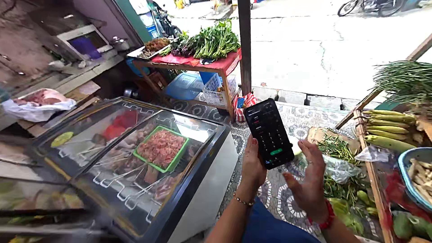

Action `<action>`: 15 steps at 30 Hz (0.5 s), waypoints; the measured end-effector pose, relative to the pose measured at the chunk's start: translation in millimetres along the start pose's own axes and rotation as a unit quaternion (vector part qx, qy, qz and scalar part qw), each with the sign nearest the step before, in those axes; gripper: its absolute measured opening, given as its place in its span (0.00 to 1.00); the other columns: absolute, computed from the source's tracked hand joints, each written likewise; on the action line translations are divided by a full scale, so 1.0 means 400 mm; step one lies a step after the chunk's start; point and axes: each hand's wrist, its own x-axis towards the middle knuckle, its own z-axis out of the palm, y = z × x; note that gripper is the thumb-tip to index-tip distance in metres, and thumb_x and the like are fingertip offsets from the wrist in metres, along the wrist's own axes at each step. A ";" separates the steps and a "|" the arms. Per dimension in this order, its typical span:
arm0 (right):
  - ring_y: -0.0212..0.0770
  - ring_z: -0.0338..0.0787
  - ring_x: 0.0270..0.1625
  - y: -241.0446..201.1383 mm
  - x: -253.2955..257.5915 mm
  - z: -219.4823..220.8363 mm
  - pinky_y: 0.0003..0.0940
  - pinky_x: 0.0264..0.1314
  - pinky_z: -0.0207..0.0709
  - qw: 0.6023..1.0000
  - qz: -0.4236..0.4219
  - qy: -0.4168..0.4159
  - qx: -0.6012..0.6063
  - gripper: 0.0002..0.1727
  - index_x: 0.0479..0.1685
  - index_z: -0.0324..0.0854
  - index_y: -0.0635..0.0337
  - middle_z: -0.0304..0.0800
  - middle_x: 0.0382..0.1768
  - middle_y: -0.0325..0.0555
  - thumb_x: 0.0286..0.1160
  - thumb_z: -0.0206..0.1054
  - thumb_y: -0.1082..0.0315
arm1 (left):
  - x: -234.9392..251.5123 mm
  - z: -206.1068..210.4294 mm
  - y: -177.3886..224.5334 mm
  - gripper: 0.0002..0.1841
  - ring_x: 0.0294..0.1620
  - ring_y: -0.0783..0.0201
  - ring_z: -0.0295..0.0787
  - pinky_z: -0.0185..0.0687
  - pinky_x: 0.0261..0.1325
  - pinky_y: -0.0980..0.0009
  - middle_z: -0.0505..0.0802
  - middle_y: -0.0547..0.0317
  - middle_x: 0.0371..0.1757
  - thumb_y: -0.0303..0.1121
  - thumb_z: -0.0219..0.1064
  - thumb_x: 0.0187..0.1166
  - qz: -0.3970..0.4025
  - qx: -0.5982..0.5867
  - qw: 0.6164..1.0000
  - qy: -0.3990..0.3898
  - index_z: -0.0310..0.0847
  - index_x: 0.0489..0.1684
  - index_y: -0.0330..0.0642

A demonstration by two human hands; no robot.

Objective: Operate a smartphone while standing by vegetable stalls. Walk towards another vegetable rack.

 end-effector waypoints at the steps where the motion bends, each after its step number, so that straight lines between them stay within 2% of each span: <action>1: 0.36 0.66 0.88 0.030 0.029 0.000 0.40 0.89 0.64 1.000 0.012 0.011 0.008 0.43 0.91 0.51 0.38 0.67 0.85 0.38 0.79 0.67 0.41 | 0.044 -0.012 -0.005 0.24 0.60 0.59 0.92 0.89 0.65 0.56 0.91 0.51 0.60 0.39 0.32 0.96 -0.011 0.003 1.000 0.003 0.53 0.86 0.41; 2: 0.34 0.69 0.87 0.058 0.059 0.003 0.39 0.88 0.66 0.999 0.027 0.030 0.013 0.40 0.91 0.52 0.37 0.71 0.83 0.32 0.81 0.66 0.43 | 0.091 -0.024 -0.009 0.23 0.59 0.58 0.92 0.90 0.64 0.56 0.91 0.51 0.59 0.38 0.32 0.97 -0.021 0.010 1.000 0.005 0.55 0.85 0.41; 3: 0.34 0.71 0.85 0.087 0.088 0.010 0.38 0.87 0.68 0.998 0.042 0.051 0.014 0.39 0.89 0.52 0.42 0.74 0.80 0.31 0.83 0.65 0.46 | 0.138 -0.036 -0.013 0.23 0.58 0.58 0.93 0.90 0.63 0.56 0.91 0.50 0.58 0.38 0.33 0.97 -0.033 0.018 0.999 0.007 0.56 0.85 0.41; 5: 0.34 0.75 0.82 0.151 0.139 0.024 0.35 0.84 0.71 0.994 0.072 0.078 0.003 0.35 0.83 0.56 0.61 0.78 0.76 0.40 0.82 0.66 0.56 | 0.238 -0.057 -0.020 0.23 0.57 0.59 0.93 0.91 0.62 0.57 0.92 0.51 0.57 0.38 0.33 0.97 -0.055 0.032 0.998 0.000 0.59 0.84 0.41; 7: 0.33 0.79 0.76 0.219 0.174 0.040 0.31 0.80 0.73 0.989 0.119 0.085 -0.025 0.27 0.71 0.68 0.76 0.81 0.69 0.50 0.78 0.66 0.66 | 0.342 -0.074 -0.020 0.23 0.56 0.59 0.94 0.91 0.61 0.57 0.92 0.51 0.56 0.37 0.33 0.97 -0.075 0.045 0.996 -0.013 0.60 0.83 0.41; 8: 0.29 0.84 0.67 0.254 0.189 0.050 0.28 0.73 0.77 0.984 0.149 0.094 -0.038 0.18 0.59 0.78 0.75 0.87 0.60 0.49 0.78 0.66 0.68 | 0.394 -0.080 -0.014 0.23 0.56 0.59 0.94 0.91 0.61 0.57 0.92 0.50 0.56 0.37 0.33 0.97 -0.087 0.050 0.995 -0.021 0.60 0.83 0.40; 9: 0.23 0.88 0.56 0.288 0.200 0.059 0.23 0.64 0.82 0.976 0.184 0.100 -0.059 0.11 0.45 0.85 0.69 0.92 0.50 0.41 0.80 0.64 0.67 | 0.445 -0.085 -0.008 0.23 0.55 0.58 0.94 0.91 0.61 0.57 0.92 0.50 0.56 0.37 0.33 0.97 -0.100 0.053 0.993 -0.029 0.60 0.84 0.40; 10: 0.16 0.87 0.43 0.319 0.206 0.067 0.16 0.51 0.82 0.965 0.226 0.096 -0.087 0.14 0.35 0.88 0.64 0.93 0.39 0.33 0.84 0.62 0.65 | 0.493 -0.089 -0.003 0.24 0.55 0.58 0.94 0.91 0.61 0.57 0.92 0.50 0.56 0.37 0.33 0.97 -0.112 0.055 0.991 -0.036 0.60 0.85 0.41; 11: 0.13 0.83 0.33 0.352 0.205 0.076 0.14 0.41 0.78 0.950 0.274 0.089 -0.122 0.19 0.30 0.88 0.62 0.91 0.31 0.29 0.87 0.58 0.63 | 0.538 -0.094 0.001 0.24 0.55 0.59 0.94 0.91 0.61 0.57 0.93 0.50 0.56 0.38 0.33 0.97 -0.125 0.057 0.990 -0.043 0.60 0.85 0.41; 12: 0.17 0.81 0.29 0.388 0.194 0.087 0.17 0.37 0.76 0.929 0.327 0.079 -0.157 0.22 0.31 0.88 0.64 0.89 0.28 0.33 0.90 0.54 0.62 | 0.582 -0.100 0.004 0.24 0.55 0.59 0.94 0.91 0.60 0.57 0.93 0.51 0.56 0.38 0.33 0.97 -0.138 0.060 0.987 -0.051 0.61 0.84 0.42; 13: 0.27 0.86 0.32 0.427 0.176 0.100 0.27 0.42 0.81 0.903 0.384 0.067 -0.180 0.22 0.36 0.87 0.69 0.91 0.30 0.42 0.91 0.52 0.63 | 0.625 -0.107 0.008 0.23 0.54 0.59 0.94 0.92 0.60 0.57 0.93 0.51 0.55 0.38 0.33 0.97 -0.150 0.064 0.985 -0.063 0.61 0.84 0.42; 14: 0.41 0.92 0.41 0.464 0.152 0.112 0.40 0.52 0.84 0.875 0.445 0.053 -0.181 0.20 0.49 0.85 0.76 0.93 0.39 0.56 0.92 0.50 0.67 | 0.667 -0.115 0.010 0.23 0.54 0.59 0.94 0.92 0.60 0.57 0.93 0.51 0.55 0.38 0.33 0.97 -0.160 0.069 0.982 -0.074 0.62 0.82 0.41; 15: 0.53 0.92 0.53 0.493 0.129 0.124 0.49 0.62 0.83 0.843 0.510 0.028 -0.167 0.20 0.67 0.78 0.78 0.90 0.53 0.67 0.92 0.48 0.73 | 0.704 -0.121 0.010 0.23 0.54 0.59 0.94 0.92 0.59 0.57 0.93 0.51 0.54 0.38 0.33 0.97 -0.170 0.073 0.979 -0.085 0.64 0.81 0.42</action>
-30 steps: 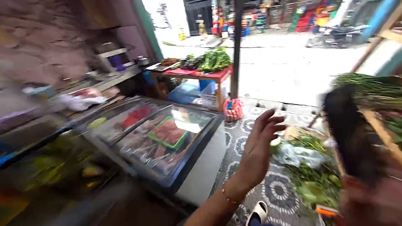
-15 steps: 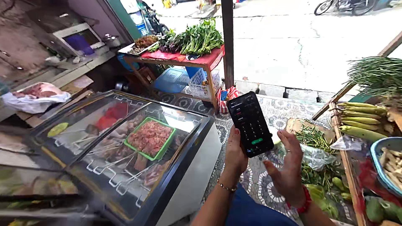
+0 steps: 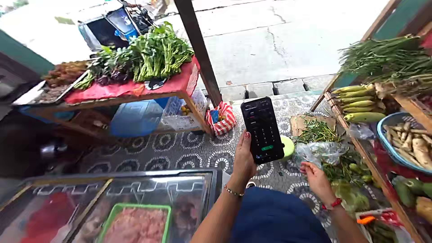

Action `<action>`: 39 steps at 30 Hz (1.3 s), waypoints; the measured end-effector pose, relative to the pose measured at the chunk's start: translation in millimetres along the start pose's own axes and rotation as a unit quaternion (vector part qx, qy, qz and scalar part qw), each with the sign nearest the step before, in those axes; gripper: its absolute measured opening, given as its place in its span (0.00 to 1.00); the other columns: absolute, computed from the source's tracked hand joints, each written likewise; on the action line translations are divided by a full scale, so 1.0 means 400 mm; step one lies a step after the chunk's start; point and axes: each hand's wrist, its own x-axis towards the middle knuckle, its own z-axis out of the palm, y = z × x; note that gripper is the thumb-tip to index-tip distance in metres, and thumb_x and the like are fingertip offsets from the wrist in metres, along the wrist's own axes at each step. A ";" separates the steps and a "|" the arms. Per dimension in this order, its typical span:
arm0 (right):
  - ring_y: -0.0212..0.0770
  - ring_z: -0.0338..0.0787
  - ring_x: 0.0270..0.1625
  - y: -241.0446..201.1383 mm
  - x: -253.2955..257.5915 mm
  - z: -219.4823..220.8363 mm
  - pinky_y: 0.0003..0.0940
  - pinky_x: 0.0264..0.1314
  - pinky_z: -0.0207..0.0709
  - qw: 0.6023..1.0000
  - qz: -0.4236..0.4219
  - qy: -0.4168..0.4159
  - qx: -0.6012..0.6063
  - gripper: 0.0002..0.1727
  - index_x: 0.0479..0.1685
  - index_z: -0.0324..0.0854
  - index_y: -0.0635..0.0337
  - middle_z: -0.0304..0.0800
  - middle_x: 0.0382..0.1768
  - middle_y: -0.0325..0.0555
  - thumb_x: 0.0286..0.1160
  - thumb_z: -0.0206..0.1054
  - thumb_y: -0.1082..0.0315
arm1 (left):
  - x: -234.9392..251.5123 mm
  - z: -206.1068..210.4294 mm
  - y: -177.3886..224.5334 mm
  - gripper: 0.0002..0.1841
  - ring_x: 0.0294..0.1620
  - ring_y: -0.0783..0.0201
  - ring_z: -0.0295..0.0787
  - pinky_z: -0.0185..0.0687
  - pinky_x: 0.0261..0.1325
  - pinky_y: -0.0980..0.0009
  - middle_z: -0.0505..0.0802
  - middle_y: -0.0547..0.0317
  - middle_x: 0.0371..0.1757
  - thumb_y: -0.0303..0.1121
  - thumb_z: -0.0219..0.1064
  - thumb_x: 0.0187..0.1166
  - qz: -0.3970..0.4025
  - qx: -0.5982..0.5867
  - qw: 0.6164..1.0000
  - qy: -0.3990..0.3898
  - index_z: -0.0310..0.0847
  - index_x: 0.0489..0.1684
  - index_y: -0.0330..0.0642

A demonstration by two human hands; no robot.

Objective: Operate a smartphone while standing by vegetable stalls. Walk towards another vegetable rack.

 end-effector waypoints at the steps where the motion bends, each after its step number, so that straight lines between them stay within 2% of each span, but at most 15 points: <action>1: 0.60 0.90 0.60 0.022 0.003 0.024 0.54 0.67 0.81 0.998 0.059 -0.032 -0.009 0.23 0.79 0.69 0.76 0.85 0.63 0.72 0.89 0.47 0.77 | 0.030 -0.011 0.009 0.23 0.54 0.59 0.94 0.92 0.59 0.57 0.93 0.51 0.54 0.38 0.33 0.97 -0.009 0.006 1.000 -0.009 0.65 0.80 0.42; 2: 0.63 0.87 0.65 0.037 -0.003 0.049 0.56 0.70 0.79 0.992 0.106 -0.064 -0.016 0.27 0.85 0.62 0.74 0.81 0.68 0.73 0.87 0.48 0.79 | 0.055 -0.022 0.015 0.23 0.54 0.59 0.94 0.91 0.60 0.57 0.93 0.51 0.54 0.38 0.33 0.97 -0.018 0.011 1.000 -0.016 0.66 0.80 0.43; 3: 0.64 0.86 0.68 0.047 -0.014 0.073 0.57 0.73 0.76 0.985 0.137 -0.101 -0.022 0.27 0.86 0.61 0.74 0.81 0.70 0.73 0.87 0.51 0.77 | 0.077 -0.032 0.020 0.23 0.54 0.58 0.94 0.91 0.60 0.56 0.93 0.51 0.55 0.39 0.33 0.97 -0.028 0.015 0.999 -0.021 0.67 0.80 0.44; 5: 0.64 0.86 0.69 0.048 -0.036 0.126 0.57 0.77 0.74 0.963 0.175 -0.204 -0.029 0.26 0.82 0.68 0.73 0.83 0.68 0.73 0.89 0.57 0.69 | 0.116 -0.052 0.028 0.23 0.55 0.58 0.94 0.91 0.60 0.56 0.93 0.52 0.55 0.40 0.34 0.97 -0.045 0.017 0.998 -0.038 0.67 0.80 0.47; 8: 0.61 0.88 0.66 0.011 -0.033 0.191 0.55 0.77 0.73 0.925 0.195 -0.322 -0.046 0.30 0.84 0.66 0.71 0.86 0.65 0.71 0.88 0.62 0.64 | 0.168 -0.074 0.037 0.23 0.56 0.57 0.93 0.90 0.61 0.56 0.92 0.50 0.57 0.40 0.34 0.97 -0.064 0.016 0.996 -0.065 0.66 0.83 0.48; 10: 0.61 0.90 0.61 -0.022 -0.016 0.206 0.57 0.72 0.76 0.945 0.174 -0.275 -0.041 0.28 0.83 0.69 0.70 0.89 0.59 0.69 0.88 0.61 0.64 | 0.190 -0.081 0.045 0.23 0.56 0.57 0.93 0.90 0.61 0.56 0.92 0.50 0.57 0.41 0.35 0.97 -0.076 0.015 0.995 -0.069 0.67 0.82 0.48; 13: 0.54 0.92 0.53 -0.098 0.011 0.191 0.54 0.63 0.82 0.997 0.050 -0.066 0.003 0.23 0.73 0.78 0.72 0.92 0.51 0.64 0.87 0.59 0.66 | 0.210 -0.088 0.067 0.23 0.56 0.58 0.93 0.90 0.61 0.56 0.92 0.50 0.56 0.41 0.35 0.97 -0.094 0.018 0.993 -0.068 0.68 0.81 0.49; 15: 0.38 0.93 0.48 -0.152 0.027 0.178 0.38 0.57 0.86 0.992 -0.079 0.095 0.035 0.19 0.58 0.85 0.73 0.94 0.47 0.56 0.85 0.59 0.65 | 0.218 -0.097 0.081 0.23 0.56 0.57 0.94 0.90 0.61 0.56 0.92 0.49 0.56 0.40 0.34 0.97 -0.098 0.019 0.993 -0.068 0.67 0.82 0.47; 17: 0.24 0.92 0.46 -0.215 0.049 0.151 0.24 0.58 0.86 0.954 -0.214 0.199 0.069 0.18 0.47 0.89 0.71 0.96 0.46 0.46 0.85 0.57 0.64 | 0.230 -0.103 0.095 0.24 0.54 0.58 0.94 0.91 0.60 0.57 0.93 0.49 0.54 0.38 0.33 0.97 -0.087 0.017 0.994 -0.071 0.67 0.81 0.43; 19: 0.22 0.92 0.57 -0.281 0.063 0.118 0.32 0.80 0.76 0.916 -0.329 0.214 0.085 0.20 0.43 0.89 0.58 0.97 0.47 0.34 0.91 0.53 0.57 | 0.237 -0.105 0.105 0.23 0.52 0.59 0.95 0.92 0.59 0.58 0.93 0.50 0.53 0.36 0.33 0.97 -0.071 0.008 0.995 -0.067 0.66 0.80 0.40; 21: 0.27 0.91 0.64 -0.343 0.065 0.106 0.43 0.91 0.64 0.886 -0.415 0.190 0.078 0.23 0.39 0.85 0.49 0.97 0.47 0.30 0.95 0.47 0.50 | 0.234 -0.110 0.104 0.23 0.52 0.59 0.95 0.92 0.59 0.59 0.94 0.50 0.51 0.36 0.33 0.96 -0.060 -0.002 0.996 -0.061 0.67 0.79 0.39; 25: 0.30 0.90 0.67 -0.417 0.057 0.134 0.47 0.91 0.63 0.854 -0.497 0.148 0.036 0.24 0.37 0.80 0.48 0.96 0.47 0.33 0.96 0.44 0.48 | 0.229 -0.122 0.099 0.23 0.53 0.61 0.95 0.91 0.61 0.60 0.94 0.52 0.53 0.34 0.33 0.95 -0.039 0.018 0.996 -0.075 0.65 0.81 0.37; 27: 0.32 0.90 0.67 -0.429 0.049 0.162 0.47 0.91 0.63 0.848 -0.511 0.136 0.038 0.25 0.35 0.79 0.50 0.95 0.43 0.36 0.95 0.44 0.48 | 0.223 -0.120 0.102 0.23 0.53 0.63 0.95 0.91 0.61 0.61 0.94 0.54 0.52 0.33 0.33 0.95 -0.041 0.033 0.996 -0.073 0.64 0.80 0.36; 32: 0.34 0.91 0.67 -0.402 0.029 0.203 0.46 0.91 0.64 0.852 -0.503 0.138 0.046 0.26 0.33 0.79 0.52 0.95 0.39 0.38 0.94 0.45 0.47 | 0.217 -0.109 0.093 0.22 0.51 0.63 0.95 0.92 0.59 0.62 0.94 0.55 0.51 0.33 0.34 0.96 -0.054 0.048 0.996 -0.053 0.66 0.78 0.36; 39: 0.33 0.92 0.66 -0.361 0.002 0.168 0.47 0.92 0.61 0.869 -0.456 0.186 0.036 0.25 0.32 0.79 0.51 0.96 0.38 0.38 0.95 0.45 0.49 | 0.208 -0.081 0.049 0.23 0.52 0.63 0.95 0.92 0.59 0.61 0.94 0.54 0.52 0.33 0.34 0.96 -0.081 0.073 0.991 -0.082 0.66 0.80 0.36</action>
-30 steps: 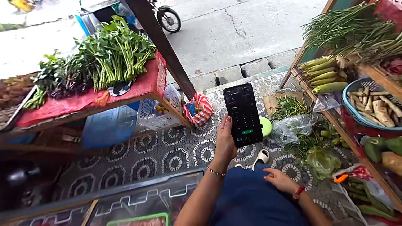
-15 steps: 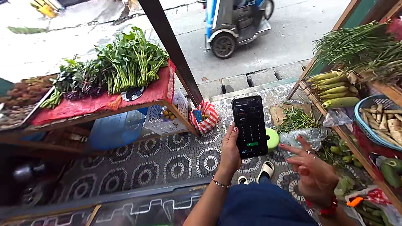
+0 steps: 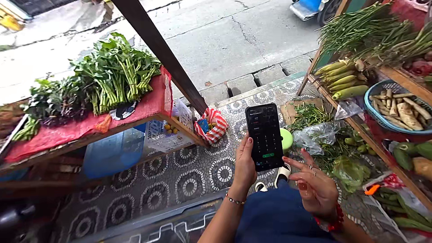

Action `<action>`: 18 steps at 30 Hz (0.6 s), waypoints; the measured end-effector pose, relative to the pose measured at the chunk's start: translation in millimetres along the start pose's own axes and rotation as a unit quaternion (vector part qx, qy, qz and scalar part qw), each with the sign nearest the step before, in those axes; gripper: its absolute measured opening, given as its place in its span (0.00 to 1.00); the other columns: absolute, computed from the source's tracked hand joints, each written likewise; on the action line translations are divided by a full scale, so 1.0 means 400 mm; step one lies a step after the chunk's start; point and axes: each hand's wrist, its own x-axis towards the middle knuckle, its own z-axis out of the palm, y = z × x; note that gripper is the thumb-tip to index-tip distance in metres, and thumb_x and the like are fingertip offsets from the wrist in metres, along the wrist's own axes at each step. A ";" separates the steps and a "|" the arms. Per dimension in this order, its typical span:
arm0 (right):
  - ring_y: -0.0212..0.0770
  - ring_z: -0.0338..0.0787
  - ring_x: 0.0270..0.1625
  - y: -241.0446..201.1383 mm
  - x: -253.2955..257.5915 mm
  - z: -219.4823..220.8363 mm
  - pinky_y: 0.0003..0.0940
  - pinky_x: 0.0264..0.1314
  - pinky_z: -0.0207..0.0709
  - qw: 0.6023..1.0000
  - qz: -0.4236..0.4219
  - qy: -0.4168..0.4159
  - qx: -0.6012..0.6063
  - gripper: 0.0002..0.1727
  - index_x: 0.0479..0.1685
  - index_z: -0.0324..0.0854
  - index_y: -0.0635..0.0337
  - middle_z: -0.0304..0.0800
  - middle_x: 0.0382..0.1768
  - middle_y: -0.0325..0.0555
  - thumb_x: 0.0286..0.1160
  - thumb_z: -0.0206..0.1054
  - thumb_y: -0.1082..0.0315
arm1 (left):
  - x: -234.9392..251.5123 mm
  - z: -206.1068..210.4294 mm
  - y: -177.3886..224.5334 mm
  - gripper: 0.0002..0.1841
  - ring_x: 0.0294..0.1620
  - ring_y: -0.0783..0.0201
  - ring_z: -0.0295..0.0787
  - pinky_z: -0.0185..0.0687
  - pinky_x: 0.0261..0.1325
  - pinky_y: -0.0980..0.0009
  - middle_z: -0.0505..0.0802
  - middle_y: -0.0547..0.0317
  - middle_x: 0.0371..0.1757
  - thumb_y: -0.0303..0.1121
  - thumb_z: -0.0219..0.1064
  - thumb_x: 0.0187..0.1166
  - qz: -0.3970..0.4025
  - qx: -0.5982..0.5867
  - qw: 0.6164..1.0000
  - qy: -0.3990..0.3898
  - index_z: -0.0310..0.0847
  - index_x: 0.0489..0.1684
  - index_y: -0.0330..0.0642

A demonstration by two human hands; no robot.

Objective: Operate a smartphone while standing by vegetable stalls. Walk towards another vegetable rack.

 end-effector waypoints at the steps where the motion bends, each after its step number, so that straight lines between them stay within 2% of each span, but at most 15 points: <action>1: 0.33 0.92 0.66 0.002 -0.002 -0.006 0.48 0.92 0.61 1.000 0.007 0.007 -0.003 0.25 0.32 0.79 0.51 0.96 0.37 0.38 0.95 0.46 0.48 | -0.003 0.005 -0.007 0.23 0.52 0.63 0.95 0.92 0.59 0.62 0.94 0.54 0.52 0.33 0.34 0.96 -0.007 0.003 1.000 -0.009 0.65 0.81 0.36; 6: 0.32 0.91 0.66 0.016 0.012 -0.043 0.51 0.93 0.55 0.998 0.029 0.034 -0.044 0.25 0.34 0.80 0.54 0.95 0.39 0.41 0.95 0.45 0.49 | -0.028 0.025 -0.049 0.23 0.52 0.64 0.95 0.92 0.60 0.62 0.94 0.55 0.52 0.32 0.34 0.96 -0.044 0.008 0.998 -0.054 0.65 0.80 0.35; 9: 0.26 0.93 0.57 0.026 0.018 -0.060 0.49 0.93 0.58 0.994 0.055 0.069 -0.067 0.25 0.34 0.82 0.53 0.95 0.36 0.36 0.94 0.47 0.51 | -0.047 0.033 -0.070 0.23 0.52 0.64 0.95 0.92 0.60 0.62 0.94 0.54 0.52 0.32 0.34 0.96 -0.059 0.009 0.995 -0.076 0.65 0.79 0.33; 11: 0.22 0.92 0.48 0.029 0.020 -0.067 0.48 0.92 0.58 0.992 0.065 0.081 -0.075 0.25 0.34 0.83 0.55 0.93 0.33 0.35 0.94 0.47 0.51 | -0.058 0.039 -0.076 0.22 0.51 0.65 0.95 0.92 0.59 0.63 0.95 0.56 0.50 0.32 0.34 0.95 -0.066 0.007 0.995 -0.080 0.67 0.77 0.34; 12: 0.22 0.92 0.47 0.029 0.019 -0.069 0.47 0.92 0.58 0.992 0.065 0.082 -0.075 0.25 0.34 0.83 0.56 0.93 0.32 0.35 0.94 0.48 0.51 | -0.063 0.042 -0.077 0.22 0.50 0.65 0.96 0.93 0.59 0.64 0.95 0.57 0.49 0.31 0.34 0.95 -0.069 0.004 0.994 -0.083 0.68 0.76 0.35; 15: 0.23 0.92 0.46 0.024 0.018 -0.065 0.47 0.92 0.59 0.992 0.060 0.077 -0.075 0.27 0.33 0.83 0.56 0.91 0.29 0.37 0.94 0.47 0.49 | -0.070 0.043 -0.085 0.22 0.51 0.65 0.95 0.92 0.59 0.63 0.95 0.57 0.50 0.31 0.33 0.95 -0.076 0.004 0.993 -0.095 0.67 0.76 0.34; 18: 0.29 0.94 0.55 0.015 0.021 -0.054 0.49 0.93 0.55 0.993 0.046 0.069 -0.080 0.27 0.31 0.81 0.58 0.92 0.30 0.41 0.94 0.48 0.51 | -0.075 0.042 -0.091 0.22 0.52 0.65 0.95 0.91 0.61 0.63 0.94 0.56 0.52 0.32 0.34 0.95 -0.077 0.011 0.992 -0.102 0.66 0.77 0.32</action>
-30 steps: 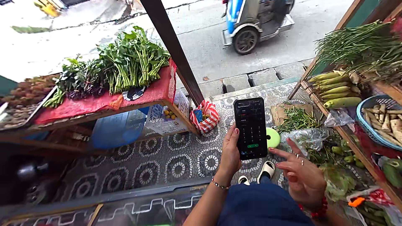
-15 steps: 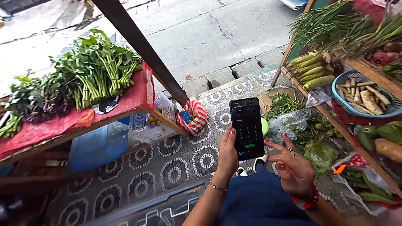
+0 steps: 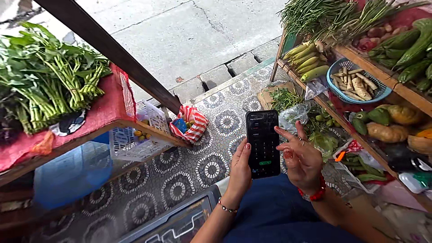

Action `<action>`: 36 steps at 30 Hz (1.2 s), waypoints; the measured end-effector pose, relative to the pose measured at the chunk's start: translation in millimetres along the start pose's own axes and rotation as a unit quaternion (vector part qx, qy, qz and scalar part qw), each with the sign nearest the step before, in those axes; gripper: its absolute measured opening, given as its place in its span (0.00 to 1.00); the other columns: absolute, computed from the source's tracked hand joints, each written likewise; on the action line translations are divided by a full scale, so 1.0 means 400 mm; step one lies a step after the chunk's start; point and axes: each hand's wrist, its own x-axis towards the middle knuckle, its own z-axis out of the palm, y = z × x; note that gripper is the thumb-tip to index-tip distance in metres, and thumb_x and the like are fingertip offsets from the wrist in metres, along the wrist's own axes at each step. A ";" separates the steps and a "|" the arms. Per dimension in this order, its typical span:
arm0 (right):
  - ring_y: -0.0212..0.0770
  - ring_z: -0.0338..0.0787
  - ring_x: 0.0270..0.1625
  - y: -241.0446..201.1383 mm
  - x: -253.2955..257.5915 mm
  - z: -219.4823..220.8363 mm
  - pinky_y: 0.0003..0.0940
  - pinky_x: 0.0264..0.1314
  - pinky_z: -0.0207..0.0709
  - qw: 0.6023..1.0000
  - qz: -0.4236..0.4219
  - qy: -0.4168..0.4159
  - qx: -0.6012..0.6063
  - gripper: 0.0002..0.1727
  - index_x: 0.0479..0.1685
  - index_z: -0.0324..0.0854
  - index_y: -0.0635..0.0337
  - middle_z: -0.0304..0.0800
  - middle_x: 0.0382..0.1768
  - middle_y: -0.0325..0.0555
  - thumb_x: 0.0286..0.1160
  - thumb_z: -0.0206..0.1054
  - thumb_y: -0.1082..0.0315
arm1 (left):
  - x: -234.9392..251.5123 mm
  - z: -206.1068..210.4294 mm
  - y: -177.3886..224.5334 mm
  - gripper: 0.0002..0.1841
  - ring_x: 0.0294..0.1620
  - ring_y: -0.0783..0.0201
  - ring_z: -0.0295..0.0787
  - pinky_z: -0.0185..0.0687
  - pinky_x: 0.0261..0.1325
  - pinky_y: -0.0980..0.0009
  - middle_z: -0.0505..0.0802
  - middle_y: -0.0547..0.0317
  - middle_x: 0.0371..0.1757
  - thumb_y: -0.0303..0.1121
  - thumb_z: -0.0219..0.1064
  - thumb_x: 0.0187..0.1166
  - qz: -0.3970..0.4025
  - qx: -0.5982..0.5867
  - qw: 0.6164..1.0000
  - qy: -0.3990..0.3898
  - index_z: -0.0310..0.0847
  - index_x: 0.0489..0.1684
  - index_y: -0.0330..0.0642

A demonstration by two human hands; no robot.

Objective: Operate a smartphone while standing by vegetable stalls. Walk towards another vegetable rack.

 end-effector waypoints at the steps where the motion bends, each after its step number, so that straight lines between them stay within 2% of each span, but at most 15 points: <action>1: 0.30 0.94 0.55 -0.004 0.001 0.003 0.49 0.94 0.54 1.000 -0.004 0.001 -0.012 0.26 0.31 0.81 0.59 0.91 0.29 0.42 0.94 0.48 0.51 | -0.002 0.001 -0.001 0.22 0.52 0.65 0.95 0.91 0.61 0.64 0.94 0.56 0.52 0.32 0.34 0.95 -0.001 0.000 1.000 -0.001 0.66 0.77 0.32; 4: 0.32 0.95 0.49 -0.005 0.002 0.011 0.48 0.93 0.54 0.998 -0.007 0.006 -0.057 0.26 0.29 0.82 0.60 0.91 0.26 0.45 0.92 0.49 0.53 | -0.006 0.000 0.000 0.22 0.52 0.66 0.94 0.91 0.61 0.64 0.94 0.56 0.52 0.32 0.34 0.95 0.002 -0.001 1.000 -0.012 0.66 0.77 0.32; 6: 0.35 0.95 0.50 -0.001 -0.001 0.013 0.48 0.92 0.55 0.998 -0.012 0.009 -0.059 0.27 0.27 0.83 0.61 0.91 0.26 0.47 0.91 0.50 0.53 | -0.009 -0.003 0.001 0.22 0.52 0.66 0.94 0.91 0.61 0.64 0.94 0.55 0.52 0.32 0.33 0.95 0.003 -0.001 1.000 -0.016 0.66 0.77 0.32; 8: 0.32 0.94 0.53 -0.008 0.001 -0.001 0.49 0.92 0.56 0.999 -0.019 0.015 -0.042 0.26 0.30 0.81 0.58 0.91 0.28 0.43 0.93 0.48 0.52 | -0.010 -0.004 0.004 0.22 0.52 0.65 0.95 0.91 0.61 0.64 0.94 0.56 0.51 0.32 0.33 0.95 0.001 0.001 1.000 -0.012 0.67 0.76 0.32; 11: 0.23 0.92 0.49 -0.028 0.011 -0.034 0.49 0.92 0.58 0.999 -0.019 0.029 -0.020 0.23 0.33 0.81 0.53 0.91 0.31 0.34 0.94 0.48 0.51 | -0.011 -0.004 0.008 0.22 0.51 0.65 0.95 0.92 0.59 0.63 0.94 0.56 0.50 0.32 0.33 0.95 0.000 -0.003 1.000 -0.010 0.67 0.75 0.33; 19: 0.25 0.91 0.61 -0.046 -0.010 -0.076 0.52 0.95 0.54 0.999 -0.010 0.041 0.009 0.21 0.36 0.82 0.47 0.94 0.39 0.27 0.95 0.47 0.52 | -0.009 -0.002 0.021 0.22 0.50 0.64 0.96 0.92 0.58 0.62 0.95 0.55 0.50 0.32 0.33 0.95 -0.001 -0.017 1.000 -0.004 0.68 0.75 0.34; 21: 0.28 0.90 0.65 -0.051 -0.022 -0.077 0.52 0.95 0.54 0.999 0.000 0.034 0.014 0.21 0.35 0.82 0.47 0.95 0.41 0.27 0.94 0.48 0.52 | -0.008 -0.002 0.023 0.22 0.51 0.63 0.95 0.92 0.59 0.62 0.94 0.54 0.50 0.32 0.34 0.95 -0.003 -0.019 1.000 -0.001 0.67 0.76 0.34; 25: 0.27 0.92 0.62 -0.056 -0.032 -0.069 0.52 0.95 0.54 1.000 0.004 0.018 0.013 0.21 0.32 0.80 0.50 0.94 0.36 0.31 0.93 0.50 0.53 | -0.004 0.000 0.029 0.22 0.48 0.64 0.96 0.93 0.56 0.63 0.95 0.54 0.48 0.32 0.34 0.96 -0.015 -0.028 0.999 0.016 0.69 0.75 0.35; 31: 0.28 0.91 0.64 -0.053 -0.042 -0.066 0.51 0.96 0.51 1.000 0.003 0.005 0.016 0.21 0.32 0.80 0.51 0.95 0.38 0.32 0.93 0.50 0.54 | 0.000 -0.005 0.030 0.23 0.50 0.64 0.95 0.92 0.57 0.63 0.94 0.54 0.49 0.33 0.34 0.96 -0.016 -0.024 0.999 0.031 0.69 0.77 0.37; 36: 0.28 0.91 0.64 -0.052 -0.047 -0.059 0.52 0.95 0.52 1.000 0.007 -0.002 0.023 0.20 0.32 0.80 0.50 0.95 0.38 0.32 0.93 0.50 0.53 | 0.006 -0.018 0.028 0.24 0.49 0.62 0.96 0.92 0.56 0.61 0.95 0.52 0.48 0.34 0.33 0.96 -0.005 -0.036 0.999 0.034 0.73 0.74 0.39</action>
